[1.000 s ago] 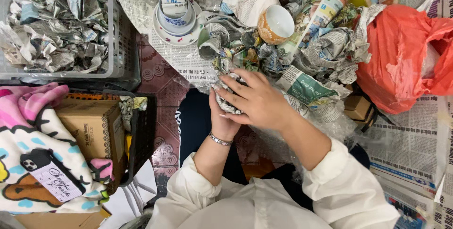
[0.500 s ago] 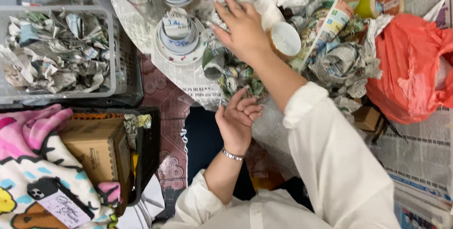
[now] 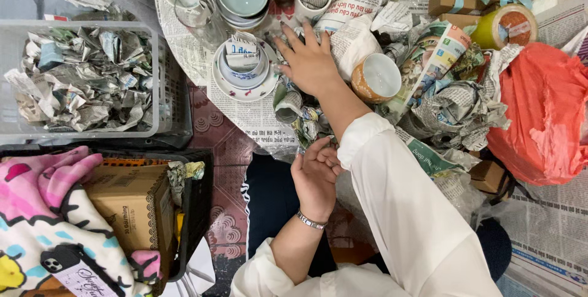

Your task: The person sits on the floor and wraps small ceramic bowls and cups with newspaper and bubble wrap. They fold the newspaper around each item, tuck the edges, and then encase the bundle in bubble wrap, placing the finished packages into a pile.

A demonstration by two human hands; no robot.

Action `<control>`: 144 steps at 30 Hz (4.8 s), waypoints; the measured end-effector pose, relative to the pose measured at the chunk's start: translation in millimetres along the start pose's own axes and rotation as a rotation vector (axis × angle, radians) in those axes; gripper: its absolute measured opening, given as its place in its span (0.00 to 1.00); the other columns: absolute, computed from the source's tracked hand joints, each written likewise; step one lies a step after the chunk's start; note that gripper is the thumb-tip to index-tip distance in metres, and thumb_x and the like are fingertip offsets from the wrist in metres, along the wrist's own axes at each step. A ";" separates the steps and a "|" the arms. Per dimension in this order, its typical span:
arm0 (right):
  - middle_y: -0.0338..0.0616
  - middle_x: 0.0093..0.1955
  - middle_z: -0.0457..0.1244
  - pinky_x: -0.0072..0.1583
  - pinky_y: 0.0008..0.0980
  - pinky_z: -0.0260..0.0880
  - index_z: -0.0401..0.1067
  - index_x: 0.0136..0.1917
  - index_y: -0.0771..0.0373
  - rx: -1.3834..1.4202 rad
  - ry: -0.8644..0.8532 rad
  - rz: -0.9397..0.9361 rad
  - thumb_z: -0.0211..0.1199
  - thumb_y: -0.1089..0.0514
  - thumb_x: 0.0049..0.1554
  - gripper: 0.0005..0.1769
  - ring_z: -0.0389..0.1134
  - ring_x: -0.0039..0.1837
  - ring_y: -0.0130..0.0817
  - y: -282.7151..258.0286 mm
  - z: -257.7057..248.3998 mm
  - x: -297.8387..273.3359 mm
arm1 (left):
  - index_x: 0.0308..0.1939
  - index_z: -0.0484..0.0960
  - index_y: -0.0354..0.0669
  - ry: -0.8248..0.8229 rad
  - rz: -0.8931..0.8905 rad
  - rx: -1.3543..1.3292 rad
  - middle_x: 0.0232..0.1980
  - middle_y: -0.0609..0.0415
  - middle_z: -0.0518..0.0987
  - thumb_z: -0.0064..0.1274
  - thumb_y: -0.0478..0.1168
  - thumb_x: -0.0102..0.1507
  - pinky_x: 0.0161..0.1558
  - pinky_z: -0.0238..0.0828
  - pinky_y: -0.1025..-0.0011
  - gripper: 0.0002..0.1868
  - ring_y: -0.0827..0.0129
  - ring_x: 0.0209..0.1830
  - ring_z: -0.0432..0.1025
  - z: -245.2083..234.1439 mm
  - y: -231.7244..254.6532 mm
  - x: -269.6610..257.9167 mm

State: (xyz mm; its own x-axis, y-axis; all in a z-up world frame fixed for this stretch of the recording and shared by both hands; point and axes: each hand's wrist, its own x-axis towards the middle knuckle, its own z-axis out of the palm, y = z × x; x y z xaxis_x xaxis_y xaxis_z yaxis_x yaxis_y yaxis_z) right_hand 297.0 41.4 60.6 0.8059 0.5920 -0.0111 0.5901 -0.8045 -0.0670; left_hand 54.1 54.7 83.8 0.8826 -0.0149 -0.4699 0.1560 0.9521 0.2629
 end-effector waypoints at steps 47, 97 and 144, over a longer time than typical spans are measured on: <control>0.51 0.57 0.69 0.60 0.41 0.69 0.77 0.54 0.66 0.553 0.560 0.339 0.59 0.73 0.49 0.19 0.70 0.56 0.49 13.8 -48.4 -440.4 | 0.44 0.83 0.50 0.124 1.209 2.246 0.54 0.53 0.79 0.64 0.41 0.64 0.50 0.60 0.48 0.07 0.49 0.54 0.69 -2.4 217.4 144.2; 0.50 0.53 0.70 0.58 0.36 0.70 0.71 0.60 0.65 0.996 0.254 0.521 0.60 0.66 0.56 0.18 0.73 0.55 0.41 23.1 15.4 -457.7 | 0.62 0.69 0.39 -0.751 -0.067 1.282 0.55 0.50 0.75 0.71 0.42 0.52 0.53 0.70 0.69 0.38 0.69 0.54 0.70 -37.4 -91.4 -51.6; 0.42 0.42 0.69 0.47 0.33 0.69 0.79 0.49 0.68 1.036 0.219 0.719 0.69 0.60 0.57 0.09 0.68 0.43 0.31 38.0 38.3 -469.5 | 0.63 0.78 0.39 -0.175 -0.035 0.538 0.47 0.58 0.82 0.46 0.37 0.72 0.46 0.69 0.77 0.16 0.76 0.44 0.73 -50.8 -75.2 -31.6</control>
State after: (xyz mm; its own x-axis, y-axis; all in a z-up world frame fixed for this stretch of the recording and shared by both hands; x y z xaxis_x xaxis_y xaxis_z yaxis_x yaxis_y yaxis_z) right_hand -60.7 -265.3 25.1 0.9756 -0.0586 -0.2114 -0.2139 -0.4672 -0.8579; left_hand -8.1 -0.9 36.1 0.9262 -0.1375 -0.3510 0.3496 0.6615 0.6635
